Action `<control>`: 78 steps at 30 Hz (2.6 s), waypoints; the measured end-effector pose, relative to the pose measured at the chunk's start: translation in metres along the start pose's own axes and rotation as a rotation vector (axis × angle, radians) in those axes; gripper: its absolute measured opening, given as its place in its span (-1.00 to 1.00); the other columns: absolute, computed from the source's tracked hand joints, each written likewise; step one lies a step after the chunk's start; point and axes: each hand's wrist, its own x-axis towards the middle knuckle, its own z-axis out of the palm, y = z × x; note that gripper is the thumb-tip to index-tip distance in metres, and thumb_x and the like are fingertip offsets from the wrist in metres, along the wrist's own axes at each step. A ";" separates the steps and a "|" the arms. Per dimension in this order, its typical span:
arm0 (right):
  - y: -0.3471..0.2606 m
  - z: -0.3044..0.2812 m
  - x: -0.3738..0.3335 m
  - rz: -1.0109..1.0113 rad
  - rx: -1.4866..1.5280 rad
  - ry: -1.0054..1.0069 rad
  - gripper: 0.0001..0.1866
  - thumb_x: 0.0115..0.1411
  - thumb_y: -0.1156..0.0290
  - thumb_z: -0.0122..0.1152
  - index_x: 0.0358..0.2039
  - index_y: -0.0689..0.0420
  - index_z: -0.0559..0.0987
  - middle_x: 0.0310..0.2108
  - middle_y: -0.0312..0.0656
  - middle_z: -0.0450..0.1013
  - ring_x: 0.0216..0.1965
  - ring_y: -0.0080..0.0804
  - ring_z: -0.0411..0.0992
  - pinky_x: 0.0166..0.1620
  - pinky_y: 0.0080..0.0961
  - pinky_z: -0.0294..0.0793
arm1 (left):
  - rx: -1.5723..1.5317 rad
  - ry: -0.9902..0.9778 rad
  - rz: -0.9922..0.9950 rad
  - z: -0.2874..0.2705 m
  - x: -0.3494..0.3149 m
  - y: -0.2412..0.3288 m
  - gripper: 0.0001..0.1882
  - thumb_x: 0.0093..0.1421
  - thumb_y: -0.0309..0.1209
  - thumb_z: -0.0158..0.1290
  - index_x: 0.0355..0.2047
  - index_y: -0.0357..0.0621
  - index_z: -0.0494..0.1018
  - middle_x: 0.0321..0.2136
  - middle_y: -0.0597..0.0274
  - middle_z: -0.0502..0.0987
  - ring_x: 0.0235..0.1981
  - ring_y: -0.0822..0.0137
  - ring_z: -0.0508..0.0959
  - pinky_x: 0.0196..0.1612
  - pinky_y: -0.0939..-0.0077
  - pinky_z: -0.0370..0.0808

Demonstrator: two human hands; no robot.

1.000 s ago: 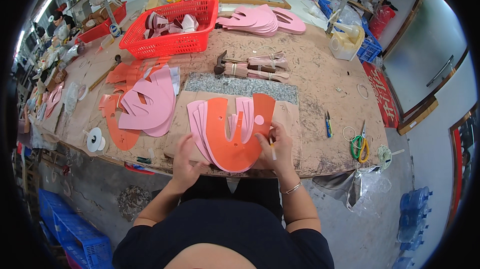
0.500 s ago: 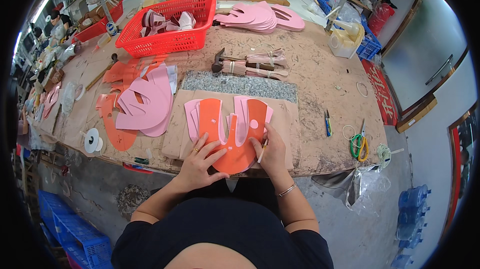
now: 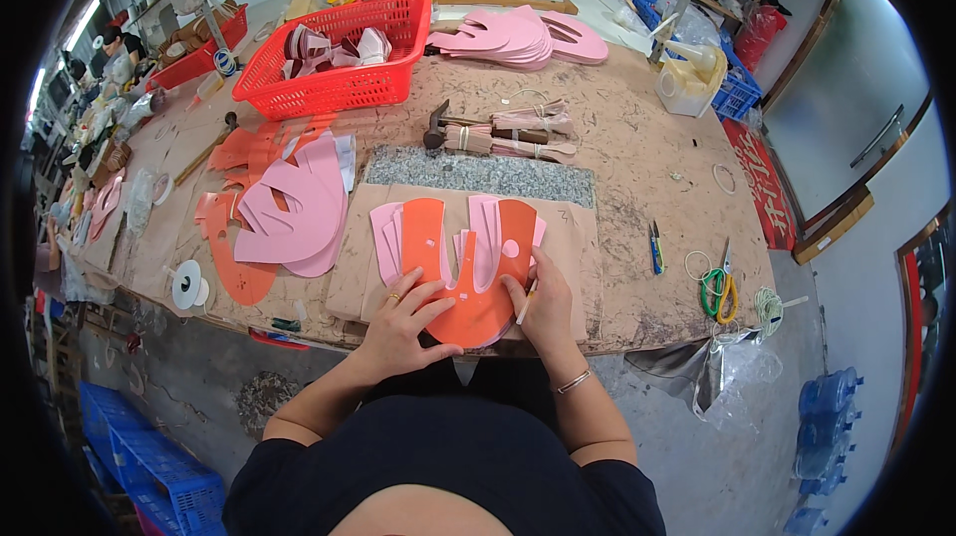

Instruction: The person marks multiple pink and orange U-shaped fabric pieces using a small white marker, then stacks and bundles them with a rubber band. The person also moves a cardboard template aside and handles a red basket containing additional fabric pieces.

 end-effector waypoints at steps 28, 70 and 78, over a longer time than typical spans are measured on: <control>-0.034 0.018 0.062 0.268 0.819 -0.240 -0.74 0.36 0.30 0.08 -0.26 0.27 0.54 -0.39 -0.15 0.54 -0.36 -0.43 0.55 -0.20 -0.50 0.58 | 0.052 -0.053 0.044 0.002 0.007 -0.006 -0.31 -0.01 0.15 0.22 0.00 -0.02 0.45 0.11 0.20 0.42 0.27 -0.11 0.23 0.30 -0.16 0.08; -0.009 -0.012 0.065 -0.150 -0.073 -0.140 -0.89 0.18 0.52 0.25 -0.29 0.21 0.51 -0.48 -0.11 0.52 -0.45 -0.31 0.54 -0.36 -0.46 0.49 | 0.078 -0.002 0.037 0.002 0.007 -0.006 -0.33 -0.09 0.14 0.26 -0.05 0.01 0.50 0.06 0.27 0.45 0.23 -0.03 0.27 0.30 -0.08 0.11; -0.012 -0.006 0.060 -0.204 0.057 -0.050 -0.89 0.16 0.56 0.28 -0.33 0.24 0.51 -0.53 -0.20 0.52 -0.49 -0.49 0.53 -0.41 -0.58 0.47 | 0.070 0.005 0.045 0.003 0.008 -0.007 -0.33 -0.10 0.14 0.27 -0.06 0.02 0.50 0.06 0.27 0.44 0.23 -0.03 0.28 0.30 -0.09 0.11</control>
